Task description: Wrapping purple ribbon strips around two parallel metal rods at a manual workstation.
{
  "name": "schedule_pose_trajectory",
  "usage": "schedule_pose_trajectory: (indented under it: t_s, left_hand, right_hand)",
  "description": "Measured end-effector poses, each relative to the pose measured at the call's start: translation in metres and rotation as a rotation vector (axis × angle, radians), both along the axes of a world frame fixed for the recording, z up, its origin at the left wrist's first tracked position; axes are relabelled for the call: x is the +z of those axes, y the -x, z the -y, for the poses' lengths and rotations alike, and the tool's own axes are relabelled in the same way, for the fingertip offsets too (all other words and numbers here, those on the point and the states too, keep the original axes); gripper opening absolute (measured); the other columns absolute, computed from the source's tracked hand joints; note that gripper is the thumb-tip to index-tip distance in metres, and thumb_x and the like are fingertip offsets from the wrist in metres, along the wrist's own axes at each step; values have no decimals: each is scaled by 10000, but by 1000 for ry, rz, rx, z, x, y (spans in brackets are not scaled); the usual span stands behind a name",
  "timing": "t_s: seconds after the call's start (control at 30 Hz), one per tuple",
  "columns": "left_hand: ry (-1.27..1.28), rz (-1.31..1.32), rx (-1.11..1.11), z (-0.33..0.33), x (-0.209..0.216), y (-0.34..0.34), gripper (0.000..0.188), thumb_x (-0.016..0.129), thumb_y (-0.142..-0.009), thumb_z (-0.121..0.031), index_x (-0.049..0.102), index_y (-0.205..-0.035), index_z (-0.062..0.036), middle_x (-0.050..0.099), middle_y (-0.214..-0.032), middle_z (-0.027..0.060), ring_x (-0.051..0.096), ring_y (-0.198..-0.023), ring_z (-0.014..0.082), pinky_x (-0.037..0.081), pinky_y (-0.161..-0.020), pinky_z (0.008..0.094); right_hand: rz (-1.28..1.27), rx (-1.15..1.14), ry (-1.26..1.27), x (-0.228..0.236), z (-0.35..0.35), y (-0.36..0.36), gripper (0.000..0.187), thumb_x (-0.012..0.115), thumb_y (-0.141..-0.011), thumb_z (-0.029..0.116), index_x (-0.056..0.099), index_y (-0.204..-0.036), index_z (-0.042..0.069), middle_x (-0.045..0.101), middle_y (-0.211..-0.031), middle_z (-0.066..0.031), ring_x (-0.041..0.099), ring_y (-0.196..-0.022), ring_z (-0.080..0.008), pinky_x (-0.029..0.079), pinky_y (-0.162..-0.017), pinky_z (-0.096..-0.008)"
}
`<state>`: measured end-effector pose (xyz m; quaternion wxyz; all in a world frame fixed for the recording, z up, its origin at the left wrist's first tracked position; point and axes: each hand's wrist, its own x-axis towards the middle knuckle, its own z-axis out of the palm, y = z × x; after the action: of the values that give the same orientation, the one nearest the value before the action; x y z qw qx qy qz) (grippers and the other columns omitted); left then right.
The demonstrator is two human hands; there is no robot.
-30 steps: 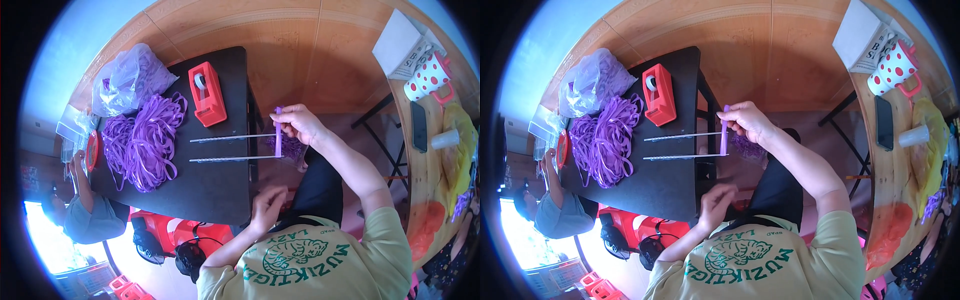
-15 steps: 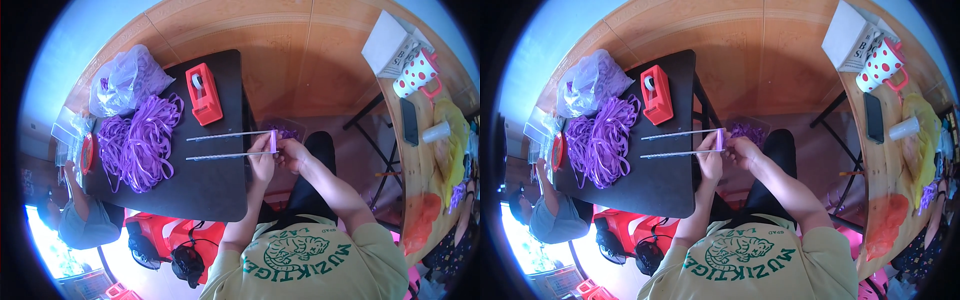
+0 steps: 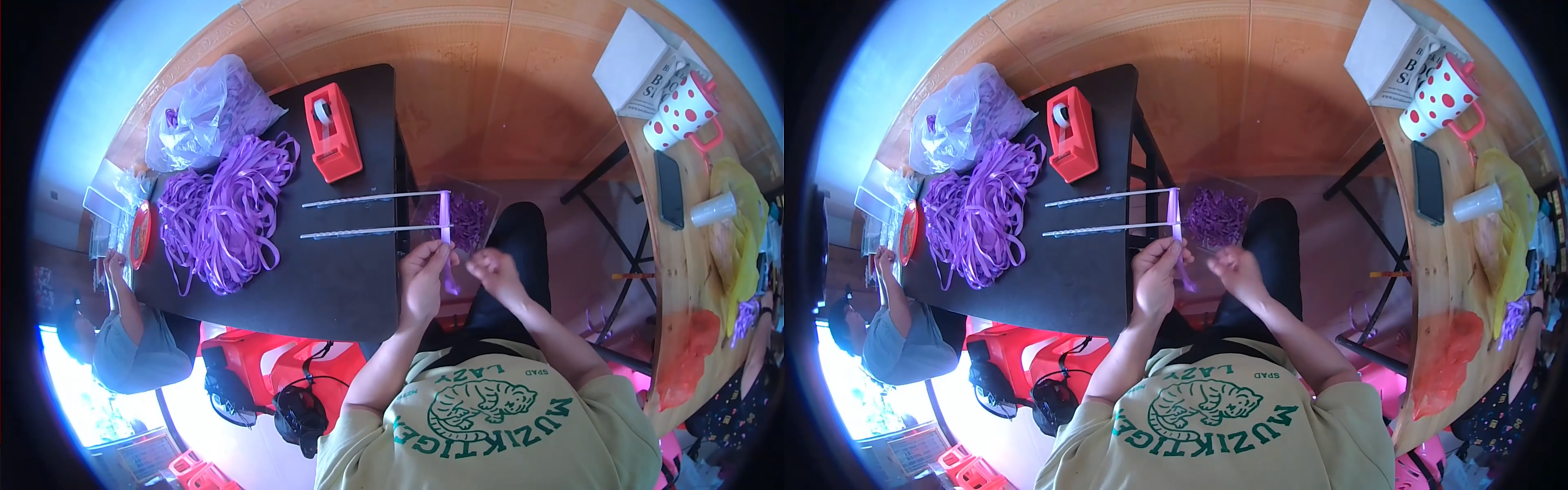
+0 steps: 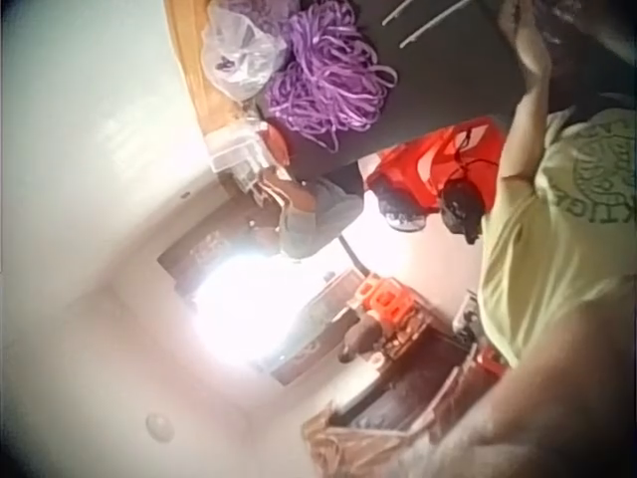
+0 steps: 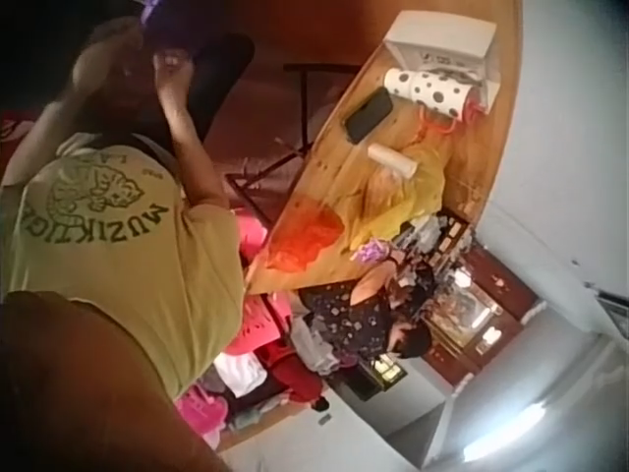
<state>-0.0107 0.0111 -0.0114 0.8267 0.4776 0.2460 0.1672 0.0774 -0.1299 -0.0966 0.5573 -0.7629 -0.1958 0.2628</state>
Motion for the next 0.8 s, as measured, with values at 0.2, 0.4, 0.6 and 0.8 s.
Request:
schedule_pose_trajectory:
  t_s: [0.2, 0.4, 0.6, 0.8]
  left_hand:
    - [41, 35, -35, 7, 1, 12, 159, 548, -941, -99, 626, -1017, 17, 621, -809, 51, 597, -722, 129, 463, -661, 245]
    - [-26, 14, -82, 7, -10, 21, 164, 534, -942, -82, 624, -1026, 26, 622, -825, 44, 576, -728, 112, 456, -694, 235]
    - [-434, -119, 155, 17, -2, 18, 219, 498, -949, -77, 582, -1122, 29, 611, -916, 45, 556, -825, 99, 439, -783, 223]
    - [-422, 22, 167, 11, 25, -2, 256, 505, -956, -96, 554, -1167, 42, 611, -989, 71, 544, -843, 88, 438, -775, 210]
  right_hand:
    - [-342, 44, -496, 98, -28, -8, 150, 591, -916, 109, 639, -959, -27, 599, -756, -27, 595, -647, -107, 447, -582, -225]
    - [-591, 123, -602, 82, -45, 4, 182, 586, -917, 101, 648, -1013, -40, 640, -847, -51, 573, -656, -85, 457, -543, -206]
    - [-310, -29, -611, 74, -50, 14, 98, 615, -897, 71, 661, -878, -13, 627, -807, -11, 537, -707, -29, 417, -630, -180]
    - [-381, 31, -651, 76, -46, 18, 106, 578, -915, 52, 646, -866, -13, 621, -798, -8, 533, -717, -30, 419, -651, -182]
